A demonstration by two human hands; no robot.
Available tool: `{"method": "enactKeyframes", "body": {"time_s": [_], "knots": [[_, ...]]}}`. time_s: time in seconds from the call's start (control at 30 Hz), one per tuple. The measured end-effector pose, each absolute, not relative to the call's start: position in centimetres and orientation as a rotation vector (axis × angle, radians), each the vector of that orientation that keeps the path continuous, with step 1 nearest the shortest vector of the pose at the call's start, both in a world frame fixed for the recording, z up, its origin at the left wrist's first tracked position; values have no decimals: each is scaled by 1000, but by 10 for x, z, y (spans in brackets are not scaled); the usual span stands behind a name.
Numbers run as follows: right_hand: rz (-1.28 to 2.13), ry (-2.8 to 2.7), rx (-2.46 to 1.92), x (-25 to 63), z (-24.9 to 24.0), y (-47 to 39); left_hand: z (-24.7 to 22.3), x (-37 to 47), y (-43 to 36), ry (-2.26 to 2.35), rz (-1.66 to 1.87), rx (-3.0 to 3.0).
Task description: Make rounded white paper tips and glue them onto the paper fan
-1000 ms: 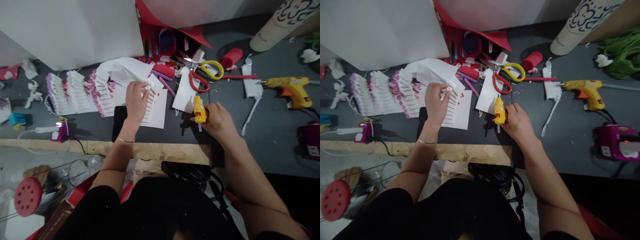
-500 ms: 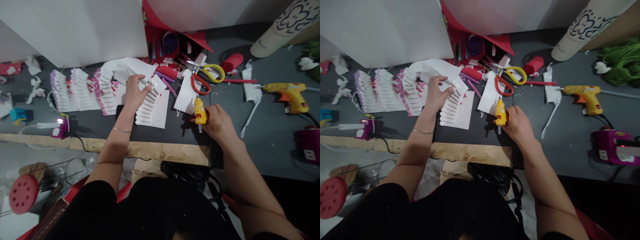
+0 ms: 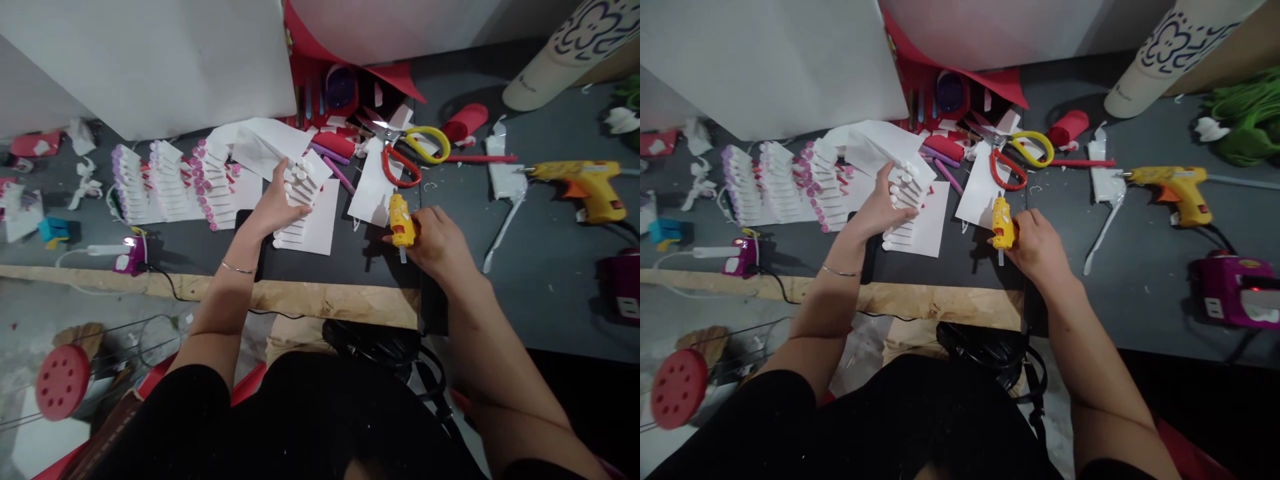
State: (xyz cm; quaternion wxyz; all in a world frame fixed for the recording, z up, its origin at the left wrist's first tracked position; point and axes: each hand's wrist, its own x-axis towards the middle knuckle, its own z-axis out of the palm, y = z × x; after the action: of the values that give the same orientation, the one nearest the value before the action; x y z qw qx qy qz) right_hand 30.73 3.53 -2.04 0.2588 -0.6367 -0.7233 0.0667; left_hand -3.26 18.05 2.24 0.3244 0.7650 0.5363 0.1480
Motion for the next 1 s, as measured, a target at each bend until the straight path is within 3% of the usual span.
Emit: {"method": "enactKeyframes", "body": {"time_s": [0.3,0.8,1.0], "knots": [[192,-1922,-1686,305,-20,35,-13,-21,178,1554,853,2136],[194,-1875,-1714,305,-23,38,33,-13,145,1662,962,2378],[209,-1862,-1804,305,-16,43,44,19,110,1258,1083,2574]]}}
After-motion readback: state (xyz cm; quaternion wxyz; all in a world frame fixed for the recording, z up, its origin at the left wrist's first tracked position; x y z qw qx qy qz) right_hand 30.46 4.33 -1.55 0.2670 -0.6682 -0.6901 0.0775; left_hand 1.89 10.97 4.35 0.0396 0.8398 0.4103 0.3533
